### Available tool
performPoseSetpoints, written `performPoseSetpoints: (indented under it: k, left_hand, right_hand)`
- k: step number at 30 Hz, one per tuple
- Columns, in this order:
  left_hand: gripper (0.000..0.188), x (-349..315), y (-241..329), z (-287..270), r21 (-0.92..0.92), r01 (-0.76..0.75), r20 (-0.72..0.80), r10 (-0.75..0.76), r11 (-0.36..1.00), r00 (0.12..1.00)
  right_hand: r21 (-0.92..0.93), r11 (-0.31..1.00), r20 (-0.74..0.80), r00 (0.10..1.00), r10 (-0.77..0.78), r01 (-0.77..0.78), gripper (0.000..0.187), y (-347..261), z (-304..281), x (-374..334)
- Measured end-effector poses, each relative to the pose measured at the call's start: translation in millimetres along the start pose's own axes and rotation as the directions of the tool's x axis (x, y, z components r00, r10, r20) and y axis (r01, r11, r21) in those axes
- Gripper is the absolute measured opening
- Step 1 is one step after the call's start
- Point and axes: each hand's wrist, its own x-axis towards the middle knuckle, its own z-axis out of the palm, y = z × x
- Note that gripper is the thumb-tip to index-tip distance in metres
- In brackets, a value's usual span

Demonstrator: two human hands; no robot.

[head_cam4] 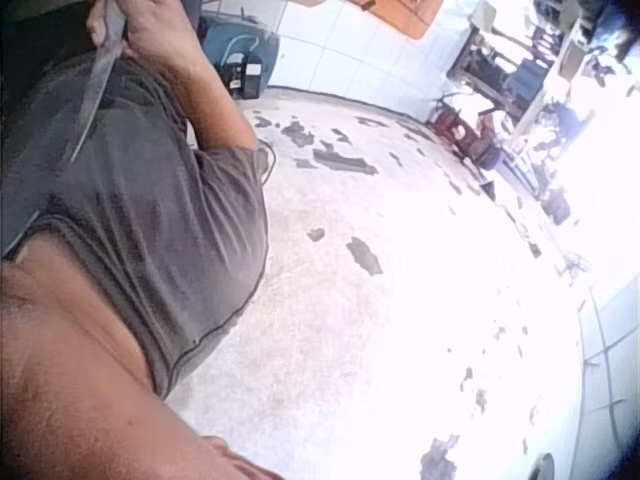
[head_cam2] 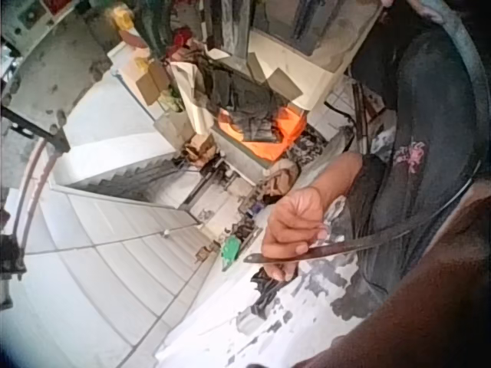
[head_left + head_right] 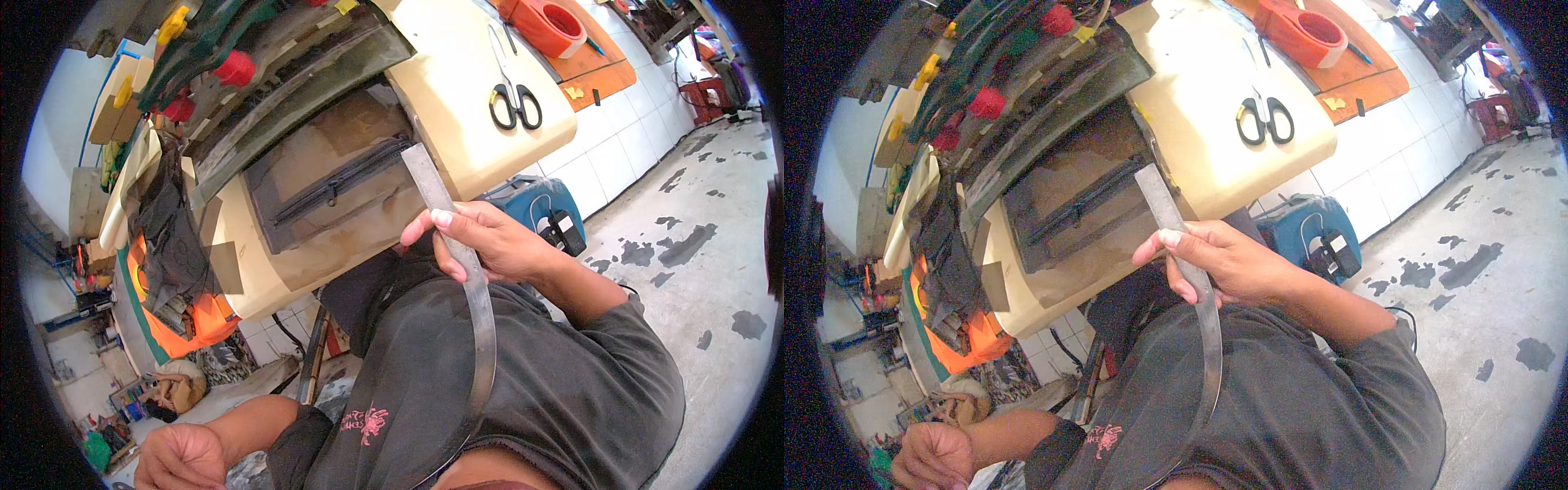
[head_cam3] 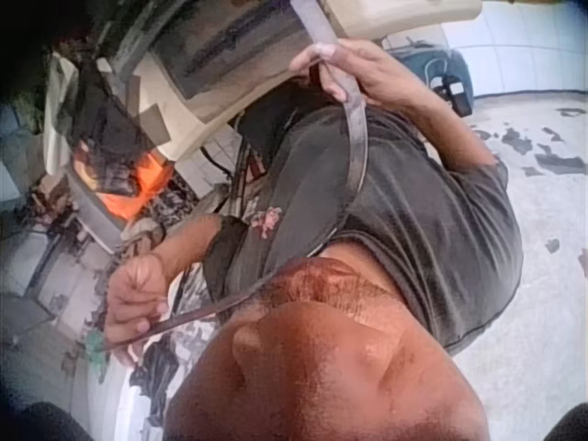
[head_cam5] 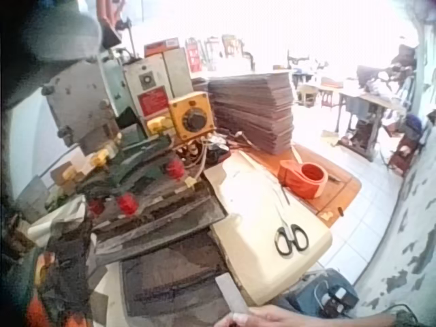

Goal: The person positions a transparent plastic zipper pouch onto a work platform, presses and aligns the material using a metal ruler, and adjusts the plastic film by hand.

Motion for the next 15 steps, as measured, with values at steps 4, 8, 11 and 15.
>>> performPoseSetpoints:
  k: [4,8,11,15]
  left_hand:
    - [0.027,1.0,-3.2,0.7,-0.011,0.01,-0.004,-0.01,1.0,1.0]
    - [0.027,1.0,-0.8,-1.7,-0.01,0.023,0.009,-0.023,1.0,1.0]
    - [0.026,0.3,0.0,-1.6,-0.006,0.025,0.004,-0.025,1.0,1.0]
    - [0.025,-1.4,0.5,-1.3,0.019,0.033,-0.005,-0.033,0.999,0.999]
  right_hand:
    - [0.017,1.0,-0.012,1.0,-0.01,0.01,0.051,1.8,-0.1,-2.4]
    - [0.056,0.998,-0.029,1.0,0.003,-0.001,0.051,-1.0,4.6,-2.8]
    - [0.051,0.999,-0.023,1.0,0.011,-0.01,0.051,-1.0,6.0,-2.3]
    - [0.079,0.997,-0.028,1.0,-0.004,0.006,0.051,1.0,5.8,-1.9]
